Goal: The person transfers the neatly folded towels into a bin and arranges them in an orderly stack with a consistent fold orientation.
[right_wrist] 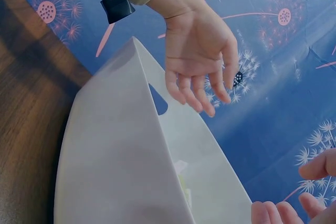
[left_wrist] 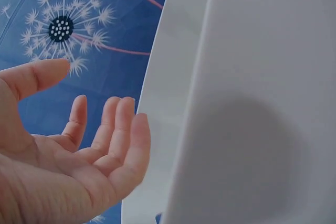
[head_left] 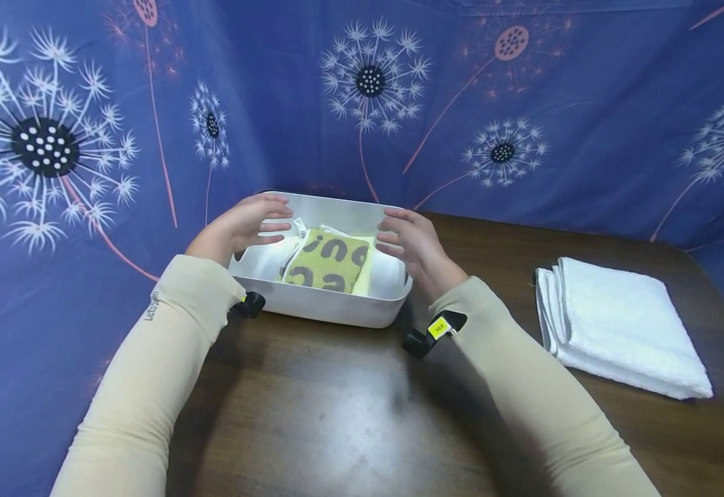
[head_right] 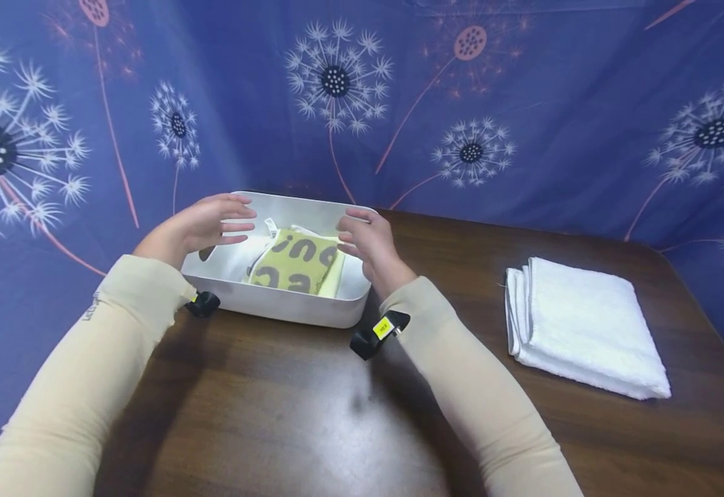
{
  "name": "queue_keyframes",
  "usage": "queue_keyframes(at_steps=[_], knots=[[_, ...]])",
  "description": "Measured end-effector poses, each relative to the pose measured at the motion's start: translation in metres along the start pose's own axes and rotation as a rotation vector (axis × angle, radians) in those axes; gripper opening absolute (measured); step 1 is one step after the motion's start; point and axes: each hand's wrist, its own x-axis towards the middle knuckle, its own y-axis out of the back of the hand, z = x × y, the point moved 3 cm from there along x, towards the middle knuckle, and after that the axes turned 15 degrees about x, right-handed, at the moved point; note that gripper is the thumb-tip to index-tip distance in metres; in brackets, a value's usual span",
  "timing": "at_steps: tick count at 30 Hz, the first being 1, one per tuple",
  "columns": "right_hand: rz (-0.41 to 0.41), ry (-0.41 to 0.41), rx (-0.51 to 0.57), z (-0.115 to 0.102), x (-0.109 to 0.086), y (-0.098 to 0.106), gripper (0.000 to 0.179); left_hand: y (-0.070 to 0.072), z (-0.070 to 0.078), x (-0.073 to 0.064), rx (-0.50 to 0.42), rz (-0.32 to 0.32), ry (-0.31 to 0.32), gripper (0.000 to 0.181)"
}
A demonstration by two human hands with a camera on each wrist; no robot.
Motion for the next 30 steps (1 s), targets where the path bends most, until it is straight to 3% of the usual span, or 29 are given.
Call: queue_keyframes(at_steps=[14, 30], knots=[[0.012, 0.019, 0.039, -0.006, -0.004, 0.014, 0.037, -0.022, 0.009, 0.007, -0.107, -0.034, -0.07, 0.056], [0.002, 0.037, -0.018, -0.022, -0.014, 0.046, 0.04, -0.056, 0.026, 0.013, -0.171, -0.039, -0.094, 0.039]])
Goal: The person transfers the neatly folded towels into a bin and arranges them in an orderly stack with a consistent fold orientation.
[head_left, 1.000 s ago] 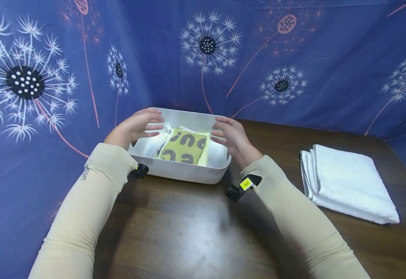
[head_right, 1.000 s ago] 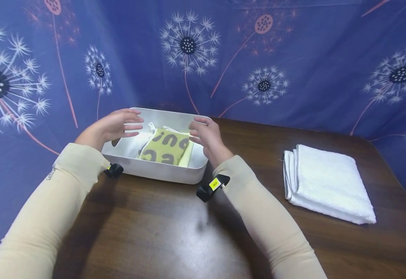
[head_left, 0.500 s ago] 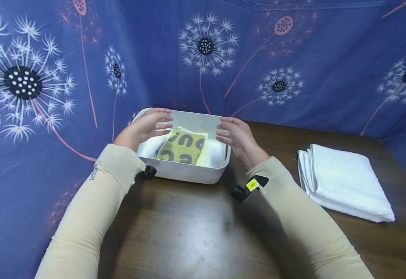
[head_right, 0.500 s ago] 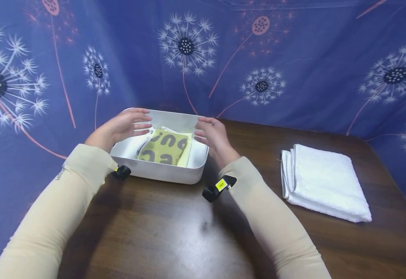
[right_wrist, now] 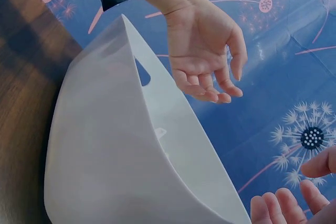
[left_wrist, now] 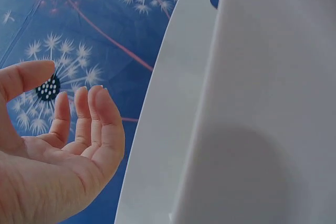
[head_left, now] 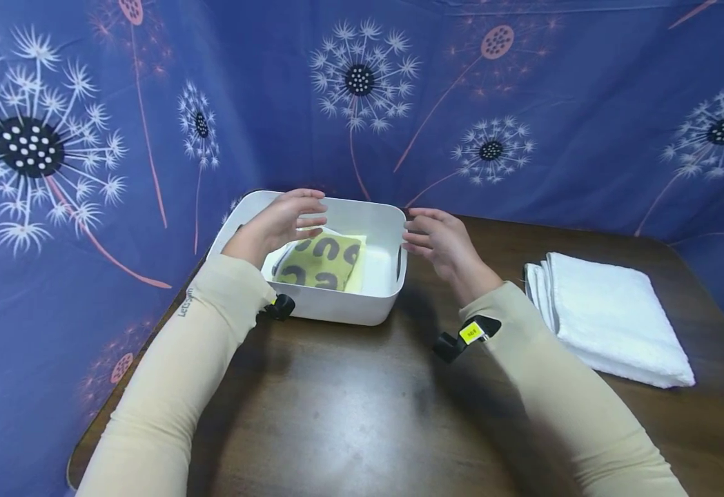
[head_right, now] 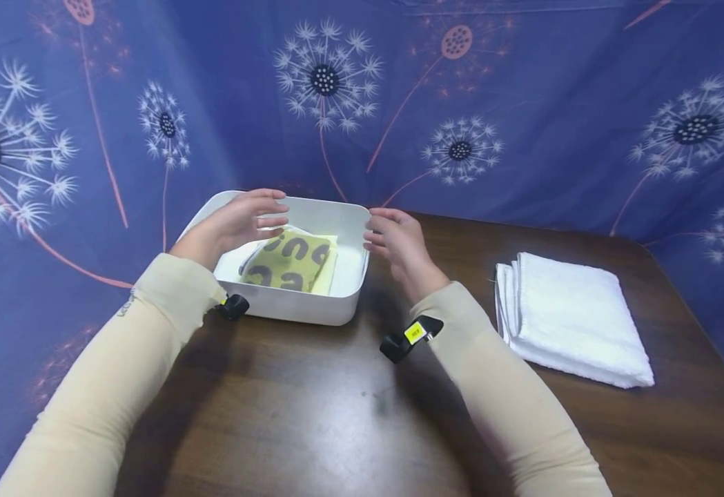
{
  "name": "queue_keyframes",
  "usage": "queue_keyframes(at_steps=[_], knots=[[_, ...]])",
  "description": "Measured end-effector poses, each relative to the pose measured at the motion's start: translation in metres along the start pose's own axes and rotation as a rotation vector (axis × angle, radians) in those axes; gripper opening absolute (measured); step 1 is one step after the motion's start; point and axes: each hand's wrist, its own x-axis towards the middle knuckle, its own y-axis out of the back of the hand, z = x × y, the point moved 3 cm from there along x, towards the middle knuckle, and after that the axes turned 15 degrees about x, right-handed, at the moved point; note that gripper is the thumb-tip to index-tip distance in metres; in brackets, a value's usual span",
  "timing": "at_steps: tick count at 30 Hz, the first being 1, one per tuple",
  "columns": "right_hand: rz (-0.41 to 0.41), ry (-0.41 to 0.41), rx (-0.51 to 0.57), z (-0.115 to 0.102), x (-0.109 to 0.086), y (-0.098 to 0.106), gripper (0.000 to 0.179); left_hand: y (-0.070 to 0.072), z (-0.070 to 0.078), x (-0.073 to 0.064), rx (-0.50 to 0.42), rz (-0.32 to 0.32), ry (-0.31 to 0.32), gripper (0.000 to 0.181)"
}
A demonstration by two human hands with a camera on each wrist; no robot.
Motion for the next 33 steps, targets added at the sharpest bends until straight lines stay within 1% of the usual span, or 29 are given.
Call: queue_keyframes(at_steps=[5, 8, 15, 21, 28, 33], knots=[[-0.003, 0.005, 0.019, -0.004, -0.001, 0.007, 0.036, -0.012, 0.004, 0.001, -0.022, 0.008, -0.009, 0.039], [-0.003, 0.008, 0.04, -0.006, -0.002, 0.011, 0.036, -0.019, 0.006, 0.001, -0.026, 0.001, -0.018, 0.041], [0.0, 0.013, 0.061, -0.011, -0.006, 0.022, 0.037, -0.033, 0.01, 0.003, -0.021, -0.01, -0.016, 0.042], [0.01, 0.015, 0.09, -0.016, -0.009, 0.03, 0.026, -0.045, 0.013, 0.004, -0.032, -0.013, -0.015, 0.04], [0.007, 0.019, 0.127, -0.019, -0.012, 0.04, 0.027, -0.055, 0.016, 0.006, -0.058, -0.024, -0.005, 0.037], [-0.003, 0.028, 0.152, -0.022, -0.014, 0.048, 0.02, -0.062, 0.018, 0.006, -0.068, -0.034, -0.014, 0.037]])
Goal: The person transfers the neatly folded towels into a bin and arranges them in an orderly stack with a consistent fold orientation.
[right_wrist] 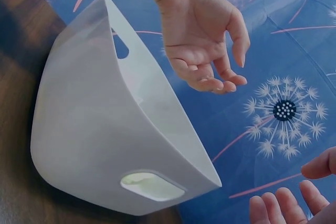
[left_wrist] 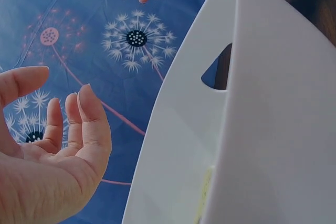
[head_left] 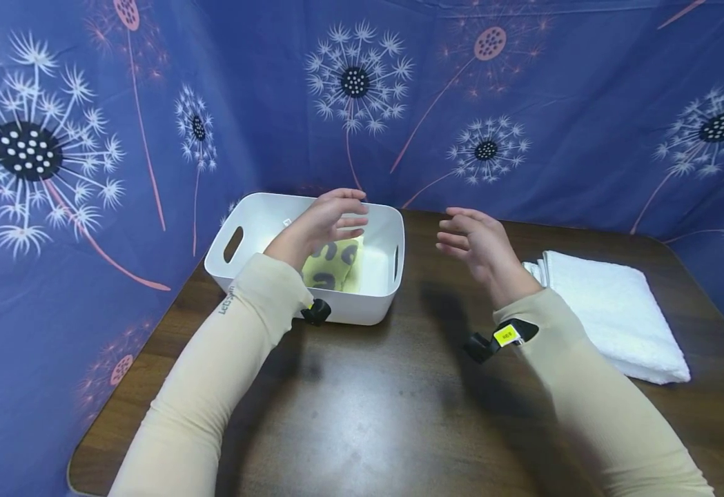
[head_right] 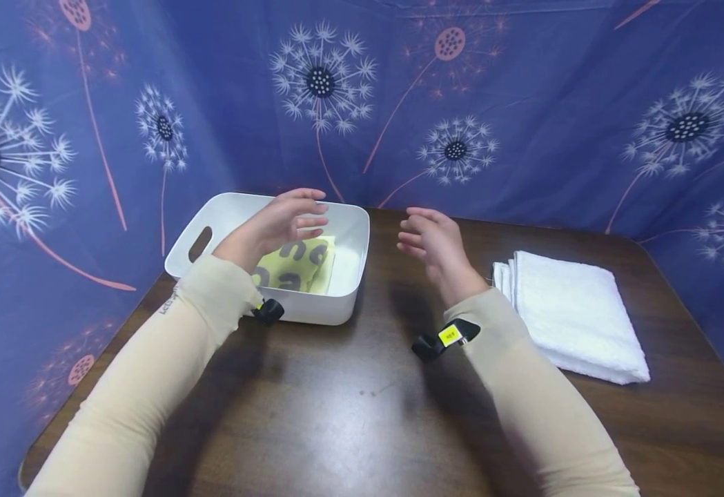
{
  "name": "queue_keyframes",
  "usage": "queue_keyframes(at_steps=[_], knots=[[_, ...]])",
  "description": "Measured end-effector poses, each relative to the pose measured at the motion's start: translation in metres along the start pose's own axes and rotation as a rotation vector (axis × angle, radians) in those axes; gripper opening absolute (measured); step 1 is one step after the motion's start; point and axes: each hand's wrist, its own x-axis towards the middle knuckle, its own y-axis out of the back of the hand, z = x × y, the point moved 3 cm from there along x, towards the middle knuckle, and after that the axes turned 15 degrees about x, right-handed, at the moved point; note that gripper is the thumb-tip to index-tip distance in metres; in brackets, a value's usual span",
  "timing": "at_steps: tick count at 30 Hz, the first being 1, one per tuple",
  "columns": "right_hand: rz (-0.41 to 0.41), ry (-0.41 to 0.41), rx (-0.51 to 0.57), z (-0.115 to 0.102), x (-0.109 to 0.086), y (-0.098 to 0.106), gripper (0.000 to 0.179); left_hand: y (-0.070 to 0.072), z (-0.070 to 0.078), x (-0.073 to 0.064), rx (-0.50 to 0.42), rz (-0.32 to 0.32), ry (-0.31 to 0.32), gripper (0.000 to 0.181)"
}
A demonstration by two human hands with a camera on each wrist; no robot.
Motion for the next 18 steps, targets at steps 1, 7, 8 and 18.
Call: queue_keyframes(at_steps=[1, 7, 8, 18], knots=[[-0.002, 0.0, 0.003, -0.001, -0.001, 0.002, 0.019, -0.001, 0.0, 0.0, 0.002, 0.0, -0.003, 0.037], [-0.005, 0.0, 0.032, -0.009, -0.007, 0.012, 0.018, -0.01, 0.0, 0.0, 0.003, -0.005, -0.017, 0.036], [-0.006, 0.0, 0.042, -0.011, -0.007, 0.014, 0.018, -0.011, 0.0, 0.0, 0.002, -0.004, -0.018, 0.036], [0.03, 0.019, 0.002, -0.02, -0.011, 0.032, 0.022, -0.031, 0.006, 0.002, -0.018, -0.033, -0.035, 0.033]])
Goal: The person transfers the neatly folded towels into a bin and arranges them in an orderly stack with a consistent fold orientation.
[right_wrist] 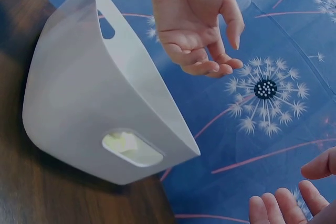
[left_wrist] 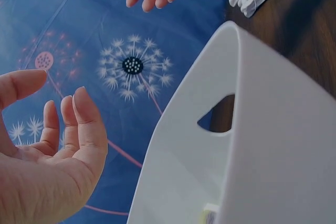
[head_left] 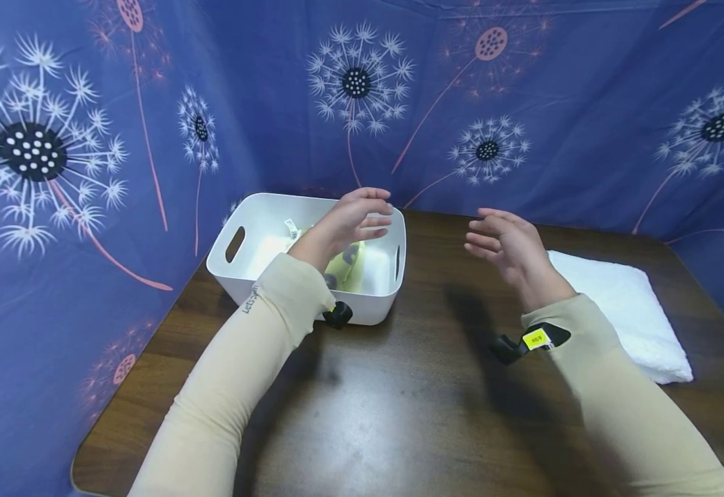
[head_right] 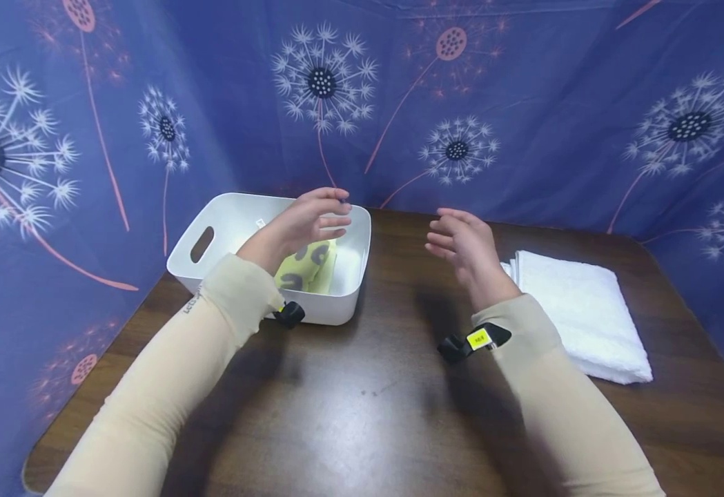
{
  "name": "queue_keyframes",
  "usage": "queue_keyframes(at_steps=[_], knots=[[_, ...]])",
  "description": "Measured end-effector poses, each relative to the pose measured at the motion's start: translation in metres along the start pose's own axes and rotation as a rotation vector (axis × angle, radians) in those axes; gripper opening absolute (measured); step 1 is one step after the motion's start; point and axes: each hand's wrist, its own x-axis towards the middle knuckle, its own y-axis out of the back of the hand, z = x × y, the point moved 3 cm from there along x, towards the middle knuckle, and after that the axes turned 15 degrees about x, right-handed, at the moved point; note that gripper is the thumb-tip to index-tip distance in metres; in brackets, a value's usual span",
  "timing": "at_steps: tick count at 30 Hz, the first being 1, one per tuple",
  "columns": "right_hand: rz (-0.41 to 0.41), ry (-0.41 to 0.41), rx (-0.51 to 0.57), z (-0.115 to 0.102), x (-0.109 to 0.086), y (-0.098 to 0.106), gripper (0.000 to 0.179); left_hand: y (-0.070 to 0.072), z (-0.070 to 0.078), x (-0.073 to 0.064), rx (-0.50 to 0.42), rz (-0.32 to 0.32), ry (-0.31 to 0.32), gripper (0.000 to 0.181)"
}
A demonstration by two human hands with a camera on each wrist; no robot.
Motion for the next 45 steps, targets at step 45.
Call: queue_keyframes(at_steps=[45], knots=[[0.047, 0.08, 0.096, -0.029, -0.005, 0.069, 0.01, -0.1, -0.001, 0.01, 0.054, -0.094, -0.048, 0.025]])
